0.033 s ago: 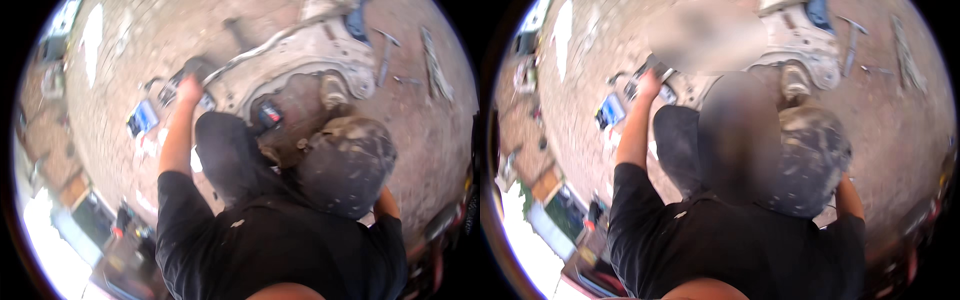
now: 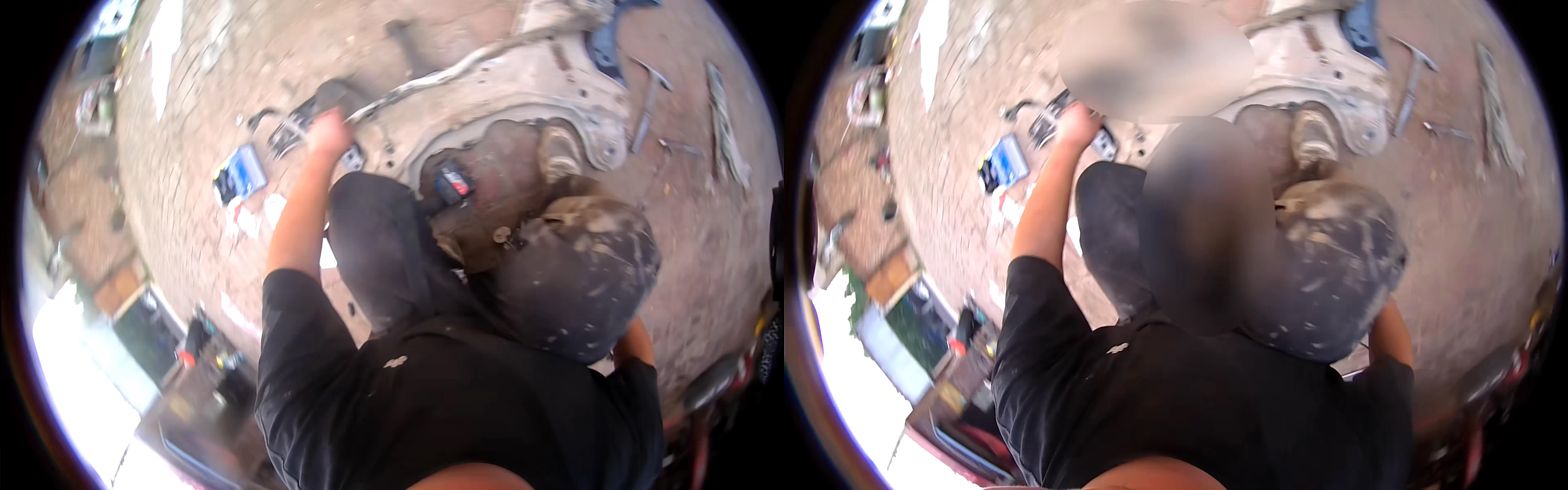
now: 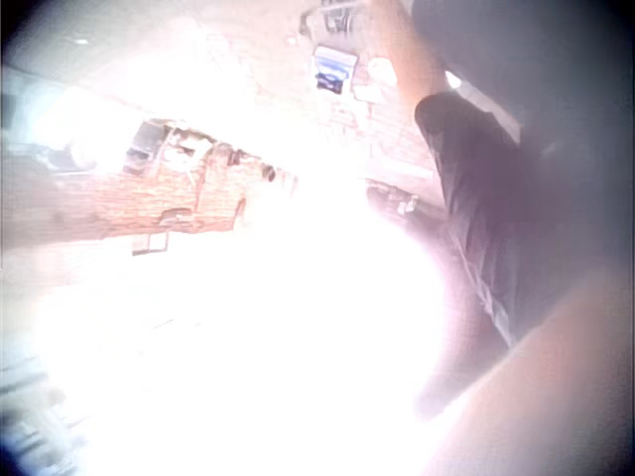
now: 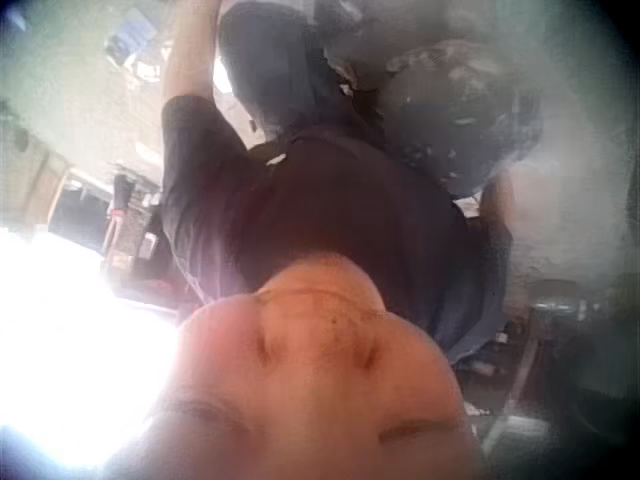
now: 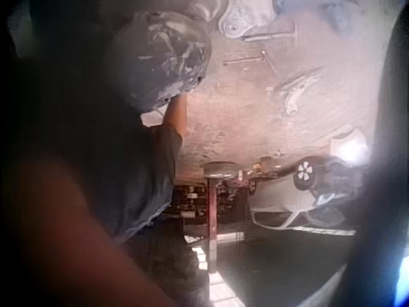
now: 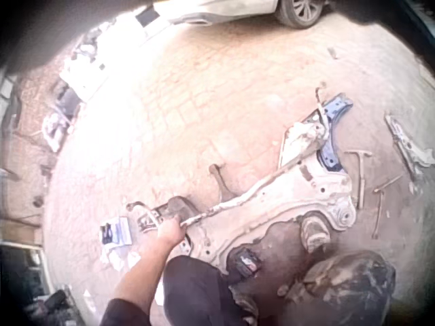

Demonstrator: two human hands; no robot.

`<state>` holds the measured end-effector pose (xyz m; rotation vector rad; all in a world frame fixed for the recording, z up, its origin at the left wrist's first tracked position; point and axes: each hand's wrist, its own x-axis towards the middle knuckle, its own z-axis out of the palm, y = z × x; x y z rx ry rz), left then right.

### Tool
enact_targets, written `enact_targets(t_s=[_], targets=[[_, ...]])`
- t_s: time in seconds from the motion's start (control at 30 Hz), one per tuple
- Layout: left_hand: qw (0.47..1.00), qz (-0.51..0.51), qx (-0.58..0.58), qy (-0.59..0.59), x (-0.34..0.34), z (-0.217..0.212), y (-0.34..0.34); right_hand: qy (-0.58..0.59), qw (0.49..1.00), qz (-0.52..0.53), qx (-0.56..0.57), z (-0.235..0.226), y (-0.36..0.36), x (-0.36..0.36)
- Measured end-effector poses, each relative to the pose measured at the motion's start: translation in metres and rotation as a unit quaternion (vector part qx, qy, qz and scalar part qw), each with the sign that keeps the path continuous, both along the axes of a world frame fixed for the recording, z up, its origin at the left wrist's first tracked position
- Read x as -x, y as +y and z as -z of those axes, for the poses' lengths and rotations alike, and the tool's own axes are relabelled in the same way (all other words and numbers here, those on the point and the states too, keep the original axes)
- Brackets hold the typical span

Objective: The person kneels on a paved surface and assembles a car subframe with a new control arm. They use a cordless impact driver to fasten bolts and a hammer to tap components into alignment.

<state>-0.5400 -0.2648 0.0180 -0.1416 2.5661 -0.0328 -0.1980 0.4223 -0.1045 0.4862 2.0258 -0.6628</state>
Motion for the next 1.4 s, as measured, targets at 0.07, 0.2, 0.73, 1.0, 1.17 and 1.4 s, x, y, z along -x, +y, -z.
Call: enact_targets(t_s=[0.07, 0.2, 0.73, 1.0, 1.17, 1.4], targets=[[0.995, 0.044, -0.071, -0.053, -0.009, -0.002, 0.014, 0.027, 0.999, 0.013, -0.018, -0.008, 0.003, 0.042], [0.965, 0.074, -0.139, -0.208, -0.028, -0.005, 0.035, 0.122, 0.992, 0.008, -0.005, -0.011, -0.013, 0.145], [0.796, -0.577, -0.182, -0.013, -0.212, 0.083, 0.022, 0.304, 0.799, -0.356, 0.379, -0.096, -0.339, 0.43], [0.719, -0.582, -0.378, -0.028, -0.205, 0.034, 0.024, 0.27, 0.812, -0.391, 0.339, -0.085, -0.323, 0.405], [0.802, -0.493, -0.337, -0.013, -0.168, -0.014, 0.058, 0.25, 0.844, -0.357, 0.312, -0.058, -0.293, 0.389], [0.953, -0.242, -0.173, 0.048, -0.054, -0.118, 0.147, 0.348, 0.76, -0.418, 0.356, -0.101, -0.264, 0.395]])
